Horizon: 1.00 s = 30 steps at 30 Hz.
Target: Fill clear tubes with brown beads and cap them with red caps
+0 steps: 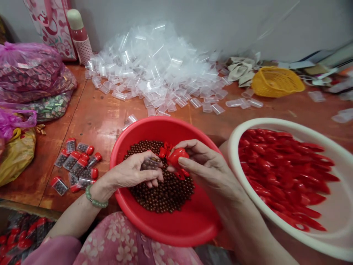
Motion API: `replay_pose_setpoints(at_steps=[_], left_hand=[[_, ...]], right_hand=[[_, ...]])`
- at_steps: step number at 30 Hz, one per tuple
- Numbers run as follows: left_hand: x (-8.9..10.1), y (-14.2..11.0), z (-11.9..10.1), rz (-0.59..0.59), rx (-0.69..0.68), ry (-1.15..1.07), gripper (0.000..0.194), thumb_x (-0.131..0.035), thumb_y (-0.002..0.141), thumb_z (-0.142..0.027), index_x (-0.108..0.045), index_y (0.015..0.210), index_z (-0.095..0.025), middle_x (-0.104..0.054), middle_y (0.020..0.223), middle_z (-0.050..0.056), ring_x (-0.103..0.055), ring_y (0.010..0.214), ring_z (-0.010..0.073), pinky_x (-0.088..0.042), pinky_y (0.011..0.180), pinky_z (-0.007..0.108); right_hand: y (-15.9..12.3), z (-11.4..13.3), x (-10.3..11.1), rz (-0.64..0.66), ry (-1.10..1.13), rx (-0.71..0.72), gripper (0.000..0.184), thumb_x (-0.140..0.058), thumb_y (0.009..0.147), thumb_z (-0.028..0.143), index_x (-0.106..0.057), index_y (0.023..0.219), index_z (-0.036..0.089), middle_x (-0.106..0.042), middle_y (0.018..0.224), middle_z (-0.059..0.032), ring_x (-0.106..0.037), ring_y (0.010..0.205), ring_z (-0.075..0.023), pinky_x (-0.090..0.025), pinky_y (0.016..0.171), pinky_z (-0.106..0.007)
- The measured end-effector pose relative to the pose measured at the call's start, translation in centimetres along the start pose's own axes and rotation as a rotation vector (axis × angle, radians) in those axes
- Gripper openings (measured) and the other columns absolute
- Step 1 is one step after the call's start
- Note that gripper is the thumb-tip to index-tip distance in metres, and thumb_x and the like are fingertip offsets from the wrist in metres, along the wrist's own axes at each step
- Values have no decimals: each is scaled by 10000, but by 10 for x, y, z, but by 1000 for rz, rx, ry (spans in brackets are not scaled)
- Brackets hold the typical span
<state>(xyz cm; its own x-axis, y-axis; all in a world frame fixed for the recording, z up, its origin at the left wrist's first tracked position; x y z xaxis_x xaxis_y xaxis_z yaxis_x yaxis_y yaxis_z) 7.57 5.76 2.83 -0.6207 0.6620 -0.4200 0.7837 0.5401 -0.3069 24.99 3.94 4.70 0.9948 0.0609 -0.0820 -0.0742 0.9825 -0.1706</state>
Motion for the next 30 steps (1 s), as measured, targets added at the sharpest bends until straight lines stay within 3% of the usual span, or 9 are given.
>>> replay_pose_setpoints(at_steps=[3, 6, 10, 18, 23, 30], left_hand=[[1, -2, 0, 35, -9, -78, 404, -727, 755, -400, -510, 990, -151, -629, 843, 25, -605, 663, 82, -493, 633, 226], [2, -3, 2, 87, -4, -132, 383, -721, 767, -398, -546, 987, -137, -641, 867, 47, -625, 685, 92, -508, 648, 227], [4, -1, 4, 51, 50, -129, 402, -740, 747, -393, -607, 1010, -119, -668, 876, 66, -641, 740, 101, -517, 686, 216], [5, 2, 3, 11, 55, -110, 389, -756, 712, -430, -618, 901, -118, -662, 811, 44, -634, 640, 90, -504, 541, 174], [8, 0, 5, 19, 51, -142, 380, -769, 703, -403, -599, 869, -106, -652, 766, 33, -616, 596, 75, -502, 538, 175], [10, -3, 3, 7, 80, -92, 279, -726, 754, -318, -590, 881, -110, -642, 753, 15, -606, 580, 63, -508, 577, 190]], right_hand=[[3, -2, -5, -87, 9, 105, 251, -770, 706, 366, -623, 878, 259, -646, 788, 16, -619, 692, -129, -529, 656, -257], [6, -4, -8, -149, 21, 124, 285, -757, 711, 393, -617, 930, 276, -649, 794, 14, -608, 654, -131, -516, 589, -256], [7, -6, -11, -174, 42, 128, 250, -755, 723, 372, -646, 922, 268, -679, 830, 3, -636, 698, -139, -548, 642, -280], [3, -5, -30, -285, -118, 208, 186, -761, 728, 337, -649, 833, 234, -686, 784, -5, -652, 721, -146, -562, 684, -299], [3, -7, -32, -266, -203, 260, 142, -756, 735, 296, -666, 818, 225, -696, 807, -12, -656, 762, -156, -558, 723, -312], [-4, -1, -16, -161, -399, 332, 90, -740, 757, 223, -692, 829, 248, -708, 795, 5, -649, 732, -142, -530, 721, -293]])
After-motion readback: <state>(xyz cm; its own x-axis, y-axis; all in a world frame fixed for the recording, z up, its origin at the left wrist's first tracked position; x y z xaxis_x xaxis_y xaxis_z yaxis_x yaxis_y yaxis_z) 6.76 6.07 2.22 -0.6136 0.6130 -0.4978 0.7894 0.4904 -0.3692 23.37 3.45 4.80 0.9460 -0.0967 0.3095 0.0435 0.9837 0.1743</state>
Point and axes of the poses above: each hand's wrist, its own y-axis towards the middle knuckle, its own x-axis out of the back of the hand, z = x × y, the point moved 3 cm from there along y, towards the middle knuckle
